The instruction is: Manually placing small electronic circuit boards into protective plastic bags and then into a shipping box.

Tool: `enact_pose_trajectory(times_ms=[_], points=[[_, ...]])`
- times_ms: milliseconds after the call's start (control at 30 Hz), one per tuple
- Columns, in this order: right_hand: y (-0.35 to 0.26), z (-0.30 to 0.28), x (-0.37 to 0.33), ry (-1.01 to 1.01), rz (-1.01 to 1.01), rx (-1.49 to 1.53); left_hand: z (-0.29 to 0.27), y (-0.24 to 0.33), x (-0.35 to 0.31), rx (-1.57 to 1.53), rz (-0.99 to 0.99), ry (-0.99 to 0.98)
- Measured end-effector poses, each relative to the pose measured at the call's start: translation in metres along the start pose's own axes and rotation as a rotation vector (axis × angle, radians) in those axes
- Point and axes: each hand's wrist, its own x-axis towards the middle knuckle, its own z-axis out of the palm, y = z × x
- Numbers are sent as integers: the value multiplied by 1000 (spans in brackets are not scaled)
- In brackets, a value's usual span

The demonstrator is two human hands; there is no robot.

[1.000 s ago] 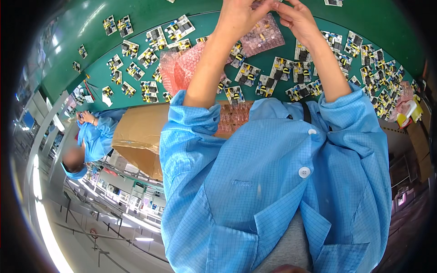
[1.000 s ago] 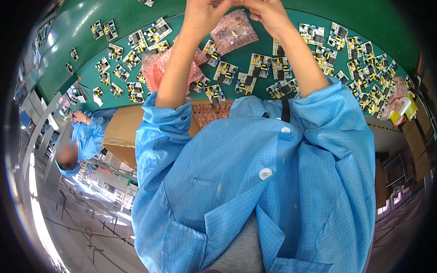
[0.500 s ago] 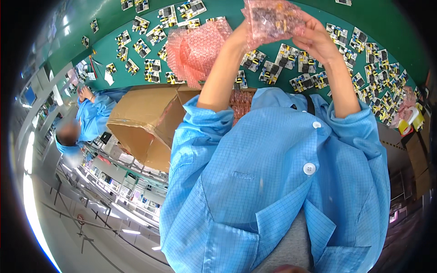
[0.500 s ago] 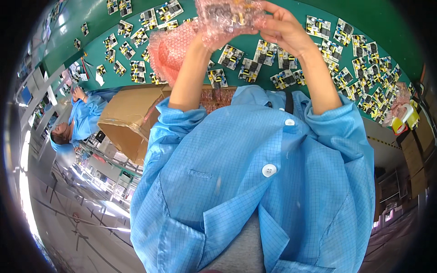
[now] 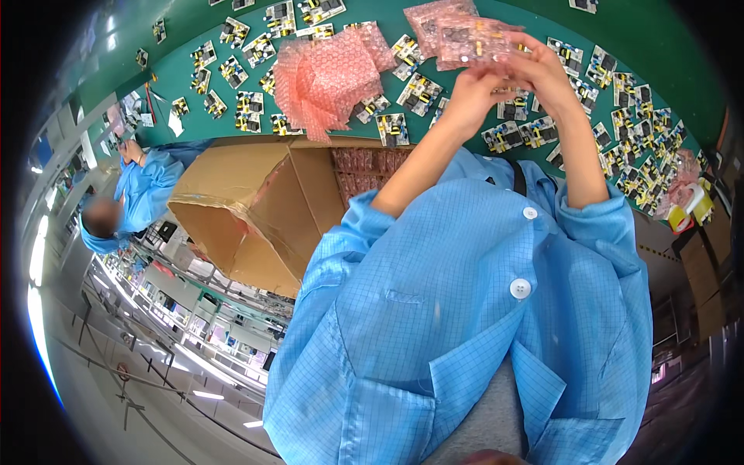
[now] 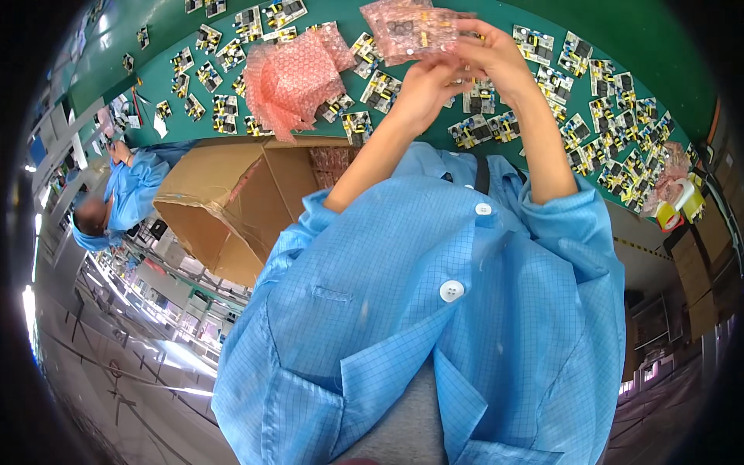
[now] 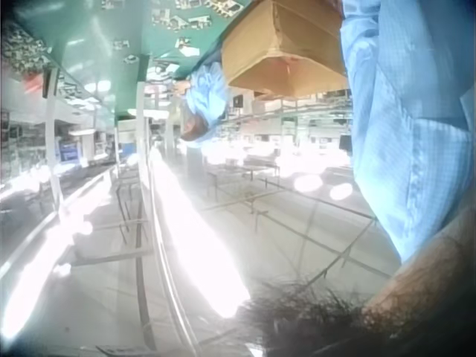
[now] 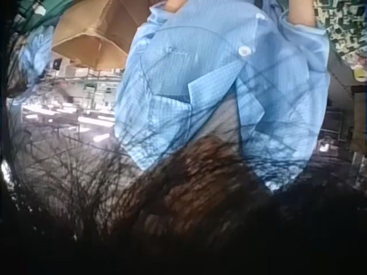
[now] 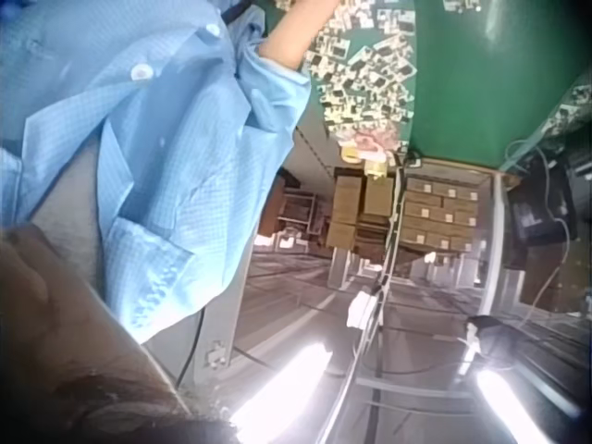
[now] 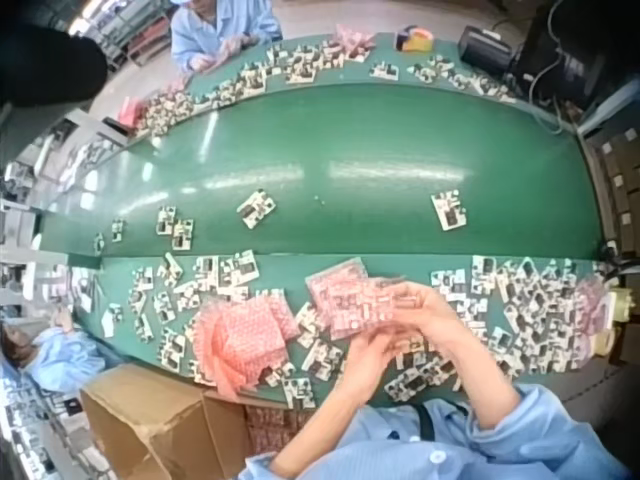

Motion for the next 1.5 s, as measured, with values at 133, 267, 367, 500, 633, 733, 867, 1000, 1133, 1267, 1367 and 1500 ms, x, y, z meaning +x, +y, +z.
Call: enact_pose_trajectory(times_ms=[133, 267, 367, 500, 633, 733, 867, 1000, 1133, 1267, 1367, 1500], points=[[-13, 7, 31, -8, 47, -274, -19, 34, -28, 748, 370, 320], [6, -11, 60, -9, 40, -451, -36, 75, 6, 1444, 919, 429], [13, -10, 65, -10, -6, -435, -17, 106, 26, 1771, 693, 238], [-10, 0, 57, 59, -128, -538, -64, 81, 47, 1797, 813, 202], [-27, -111, 82, 666, -475, -635, -27, 95, 40, 1720, 677, 161], [-39, -232, 108, 950, -185, -1163, -53, 95, 32, 1746, 1048, 276], [-47, -231, 142, 872, -191, -1405, -121, 100, -16, 1599, 861, 293], [-62, -209, 164, 668, -191, -1383, -150, 107, -51, 1869, 538, 401], [-57, -186, 167, 660, -316, -1288, -154, 116, -48, 1955, 497, 393], [-73, -140, 151, 581, -219, -824, -150, 127, -52, 1807, 611, 397], [-62, -154, 146, 527, -224, -562, -117, 137, -31, 1538, 763, 441], [-69, -155, 128, 617, -85, -398, -37, 170, 31, 760, 707, 532]])
